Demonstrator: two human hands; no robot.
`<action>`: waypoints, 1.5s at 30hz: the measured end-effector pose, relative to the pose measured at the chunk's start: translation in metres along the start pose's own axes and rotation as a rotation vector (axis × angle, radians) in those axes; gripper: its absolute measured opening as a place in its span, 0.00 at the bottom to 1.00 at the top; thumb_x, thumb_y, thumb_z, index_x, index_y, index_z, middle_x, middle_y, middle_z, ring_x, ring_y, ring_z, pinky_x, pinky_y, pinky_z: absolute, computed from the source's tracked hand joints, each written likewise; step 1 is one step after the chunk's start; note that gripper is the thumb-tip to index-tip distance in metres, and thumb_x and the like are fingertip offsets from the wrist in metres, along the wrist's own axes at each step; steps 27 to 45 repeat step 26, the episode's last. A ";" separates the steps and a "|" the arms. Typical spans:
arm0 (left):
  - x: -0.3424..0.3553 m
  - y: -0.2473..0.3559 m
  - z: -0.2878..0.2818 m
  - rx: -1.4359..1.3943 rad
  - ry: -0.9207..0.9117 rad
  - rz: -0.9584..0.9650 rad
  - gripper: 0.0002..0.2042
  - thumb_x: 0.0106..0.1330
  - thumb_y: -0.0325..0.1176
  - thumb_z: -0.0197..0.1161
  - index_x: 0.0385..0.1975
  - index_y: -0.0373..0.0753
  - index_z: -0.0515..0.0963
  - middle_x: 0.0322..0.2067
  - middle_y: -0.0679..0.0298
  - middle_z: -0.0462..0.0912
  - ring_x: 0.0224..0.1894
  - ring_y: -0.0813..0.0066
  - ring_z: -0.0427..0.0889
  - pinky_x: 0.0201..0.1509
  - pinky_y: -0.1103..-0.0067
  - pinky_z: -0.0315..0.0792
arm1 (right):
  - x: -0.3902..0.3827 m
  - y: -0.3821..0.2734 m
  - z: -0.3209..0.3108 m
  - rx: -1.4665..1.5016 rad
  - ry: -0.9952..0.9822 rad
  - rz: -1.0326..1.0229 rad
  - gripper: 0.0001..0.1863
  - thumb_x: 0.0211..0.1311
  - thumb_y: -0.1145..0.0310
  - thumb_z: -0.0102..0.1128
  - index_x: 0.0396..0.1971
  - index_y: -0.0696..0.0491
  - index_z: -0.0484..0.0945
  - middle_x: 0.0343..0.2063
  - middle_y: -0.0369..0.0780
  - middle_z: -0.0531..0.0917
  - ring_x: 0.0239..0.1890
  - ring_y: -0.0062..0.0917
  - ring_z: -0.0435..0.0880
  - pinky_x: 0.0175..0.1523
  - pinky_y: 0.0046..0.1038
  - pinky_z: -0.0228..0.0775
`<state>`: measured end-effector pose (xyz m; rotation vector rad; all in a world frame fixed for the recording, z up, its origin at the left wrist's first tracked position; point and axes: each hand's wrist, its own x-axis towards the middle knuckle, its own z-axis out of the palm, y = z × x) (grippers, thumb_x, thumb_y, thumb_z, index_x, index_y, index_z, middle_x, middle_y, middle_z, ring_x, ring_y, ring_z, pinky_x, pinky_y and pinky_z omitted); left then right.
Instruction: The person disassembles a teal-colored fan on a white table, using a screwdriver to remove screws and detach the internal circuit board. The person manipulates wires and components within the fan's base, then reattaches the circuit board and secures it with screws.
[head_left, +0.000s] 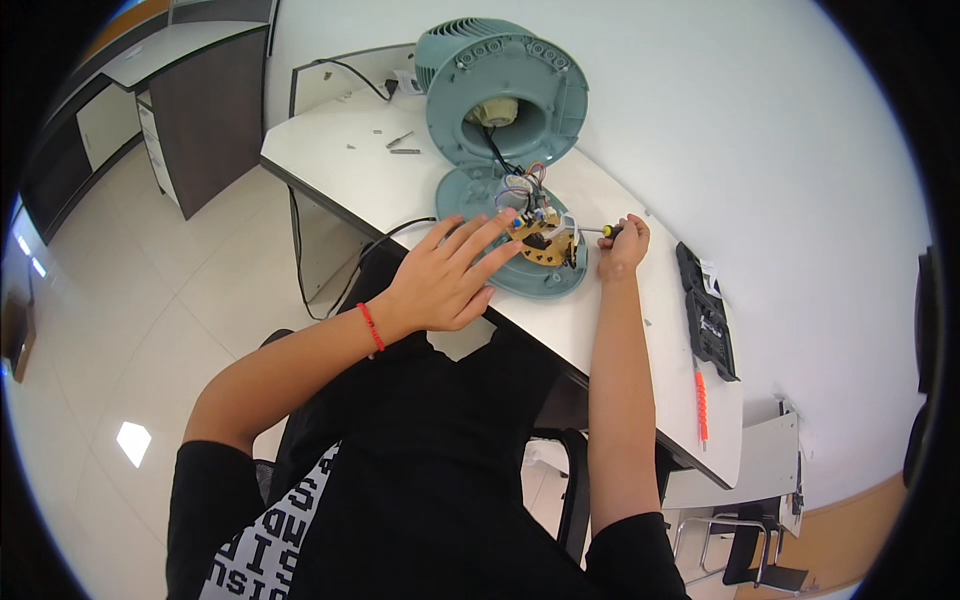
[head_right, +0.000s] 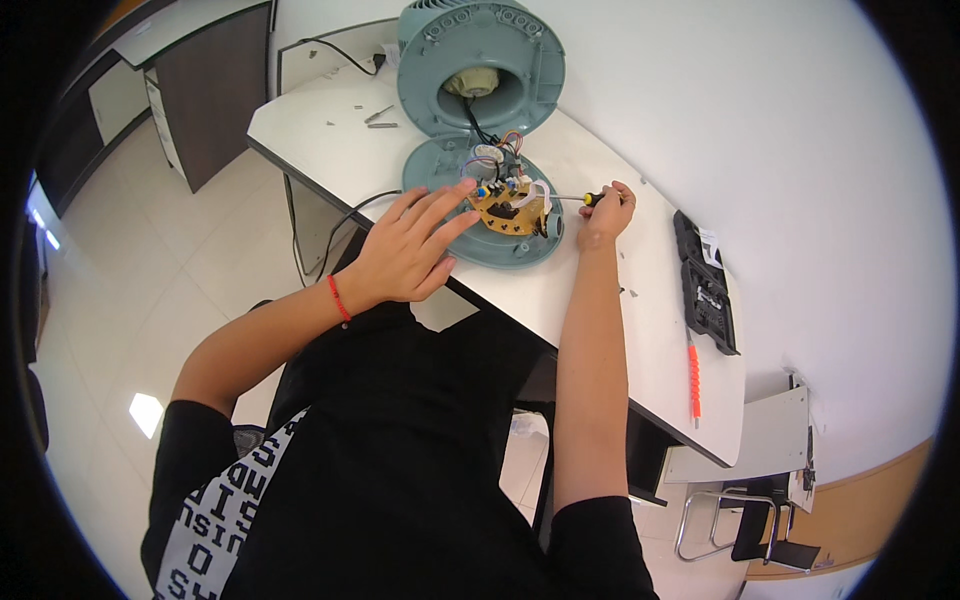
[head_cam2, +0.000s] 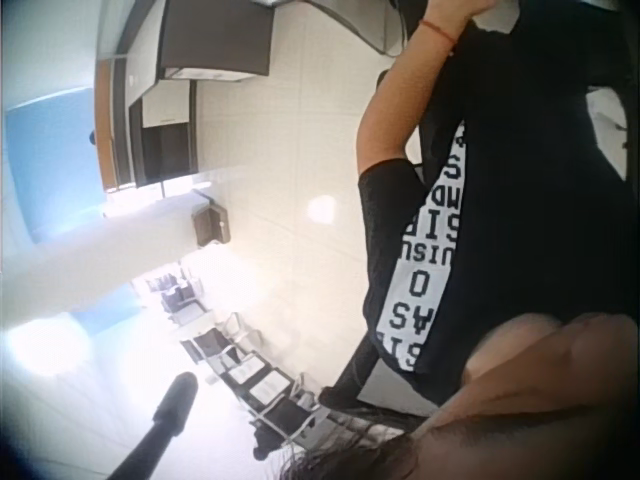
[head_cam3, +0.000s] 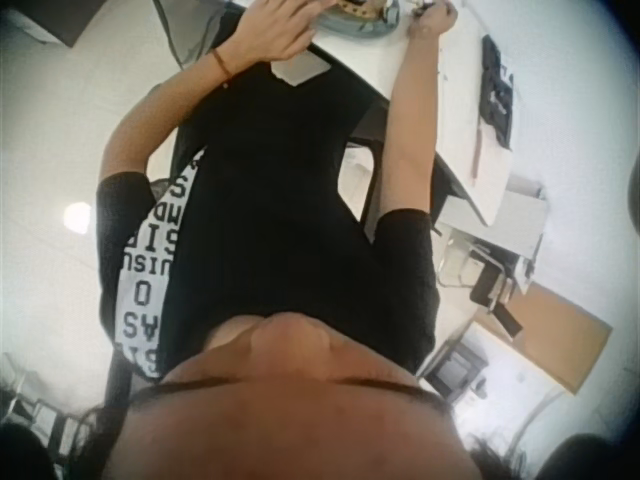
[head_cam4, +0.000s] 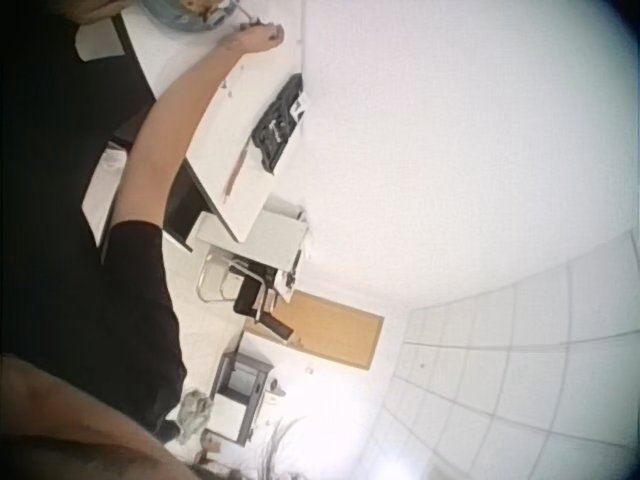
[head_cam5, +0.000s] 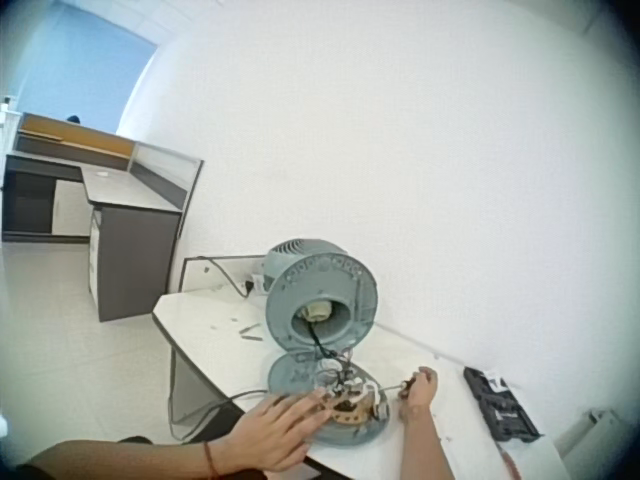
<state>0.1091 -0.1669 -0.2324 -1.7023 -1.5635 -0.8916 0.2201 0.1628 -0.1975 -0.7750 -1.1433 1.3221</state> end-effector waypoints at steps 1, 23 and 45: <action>0.000 0.000 0.002 -0.004 0.003 0.003 0.29 0.55 0.37 0.57 0.60 0.36 0.67 0.68 0.49 0.61 0.60 0.52 0.71 0.65 0.60 0.63 | 0.004 0.000 -0.001 -0.034 -0.015 0.010 0.14 0.61 0.75 0.50 0.46 0.48 0.70 0.28 0.38 0.73 0.14 0.20 0.65 0.17 0.22 0.60; -0.026 0.041 0.029 -0.214 0.334 -0.220 0.25 0.51 0.26 0.56 0.54 0.36 0.73 0.65 0.53 0.68 0.66 0.56 0.67 0.69 0.64 0.55 | -0.007 0.001 0.019 -0.228 0.040 -0.096 0.12 0.59 0.70 0.55 0.44 0.51 0.75 0.24 0.37 0.76 0.12 0.19 0.69 0.15 0.23 0.62; -0.062 0.033 0.034 -0.297 0.472 -0.010 0.28 0.52 0.27 0.59 0.58 0.39 0.70 0.68 0.53 0.63 0.72 0.49 0.57 0.73 0.66 0.50 | -0.001 0.004 0.015 -0.226 0.041 -0.068 0.13 0.59 0.70 0.55 0.45 0.51 0.75 0.27 0.38 0.77 0.13 0.19 0.69 0.16 0.24 0.64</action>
